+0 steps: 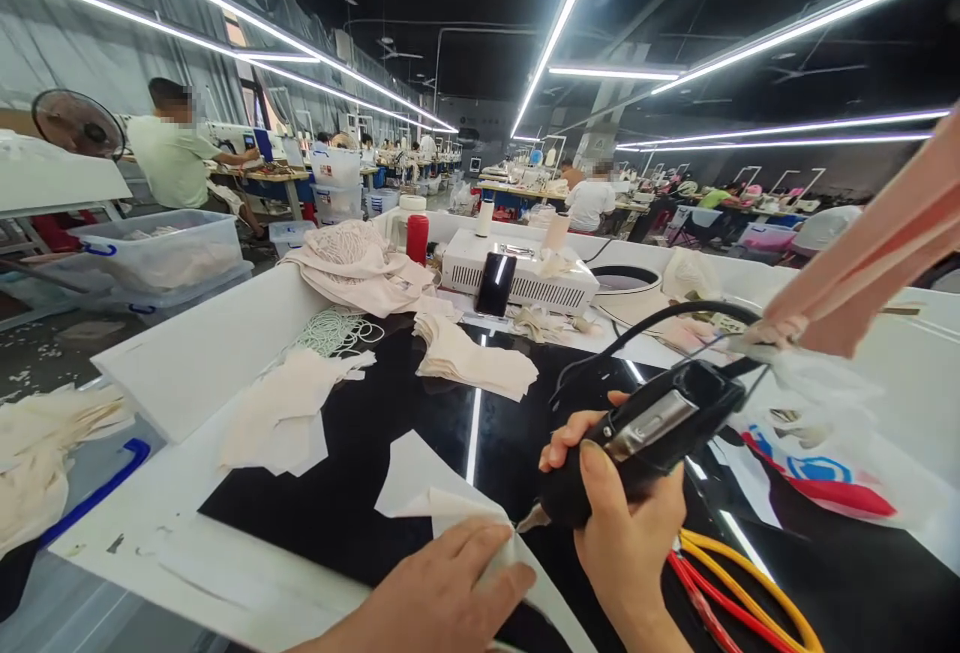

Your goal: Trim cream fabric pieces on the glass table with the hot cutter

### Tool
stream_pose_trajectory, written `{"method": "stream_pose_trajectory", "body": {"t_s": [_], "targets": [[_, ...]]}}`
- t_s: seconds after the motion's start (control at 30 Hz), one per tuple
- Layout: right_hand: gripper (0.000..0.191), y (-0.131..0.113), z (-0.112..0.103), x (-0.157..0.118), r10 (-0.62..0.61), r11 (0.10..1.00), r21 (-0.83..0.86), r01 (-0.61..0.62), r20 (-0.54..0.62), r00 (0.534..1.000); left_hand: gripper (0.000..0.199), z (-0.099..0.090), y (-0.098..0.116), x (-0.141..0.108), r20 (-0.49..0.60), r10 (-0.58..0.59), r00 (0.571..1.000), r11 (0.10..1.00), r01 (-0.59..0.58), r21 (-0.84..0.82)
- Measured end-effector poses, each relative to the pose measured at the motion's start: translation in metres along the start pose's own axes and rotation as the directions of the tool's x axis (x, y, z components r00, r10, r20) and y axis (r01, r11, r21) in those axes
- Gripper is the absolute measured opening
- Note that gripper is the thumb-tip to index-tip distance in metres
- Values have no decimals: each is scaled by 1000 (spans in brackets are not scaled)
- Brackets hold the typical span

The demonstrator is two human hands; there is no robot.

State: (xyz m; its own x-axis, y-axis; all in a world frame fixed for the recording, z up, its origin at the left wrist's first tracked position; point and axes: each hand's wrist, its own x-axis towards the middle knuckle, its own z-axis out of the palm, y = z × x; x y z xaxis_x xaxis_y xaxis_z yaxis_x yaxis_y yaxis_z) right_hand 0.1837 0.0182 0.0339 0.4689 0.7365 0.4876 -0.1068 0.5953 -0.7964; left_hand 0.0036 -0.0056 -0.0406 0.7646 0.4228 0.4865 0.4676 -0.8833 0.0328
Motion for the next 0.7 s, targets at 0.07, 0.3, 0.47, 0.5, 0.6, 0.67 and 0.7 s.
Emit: {"method": "stream_pose_trajectory", "body": {"t_s": [0.07,0.3,0.47,0.5,0.6,0.67,0.7], "targets": [[43,2,-1,2,15,1000,-16,-15,2,1000,33,-14,-6,5,88,-31,996,997,37,-70],[43,-3,-5,8,24,998,-50,-24,-3,1000,51,-42,-24,8,342,-76,937,980,134,-149],[44,-19,-11,5,39,998,-44,-40,-23,999,49,-30,-21,11,405,-124,906,989,146,-23],[45,-22,-13,4,49,998,-42,-50,-22,999,46,-28,-19,13,410,-136,902,989,145,10],[46,-30,-16,-2,75,997,-29,-76,-22,997,34,-25,-14,21,419,-163,894,986,131,103],[44,-36,-18,-5,81,997,-10,-82,-22,996,26,-23,-9,27,424,-187,886,979,131,158],[42,-38,-19,-7,80,997,1,-80,-19,997,21,-23,-6,29,423,-201,883,974,135,180]]}}
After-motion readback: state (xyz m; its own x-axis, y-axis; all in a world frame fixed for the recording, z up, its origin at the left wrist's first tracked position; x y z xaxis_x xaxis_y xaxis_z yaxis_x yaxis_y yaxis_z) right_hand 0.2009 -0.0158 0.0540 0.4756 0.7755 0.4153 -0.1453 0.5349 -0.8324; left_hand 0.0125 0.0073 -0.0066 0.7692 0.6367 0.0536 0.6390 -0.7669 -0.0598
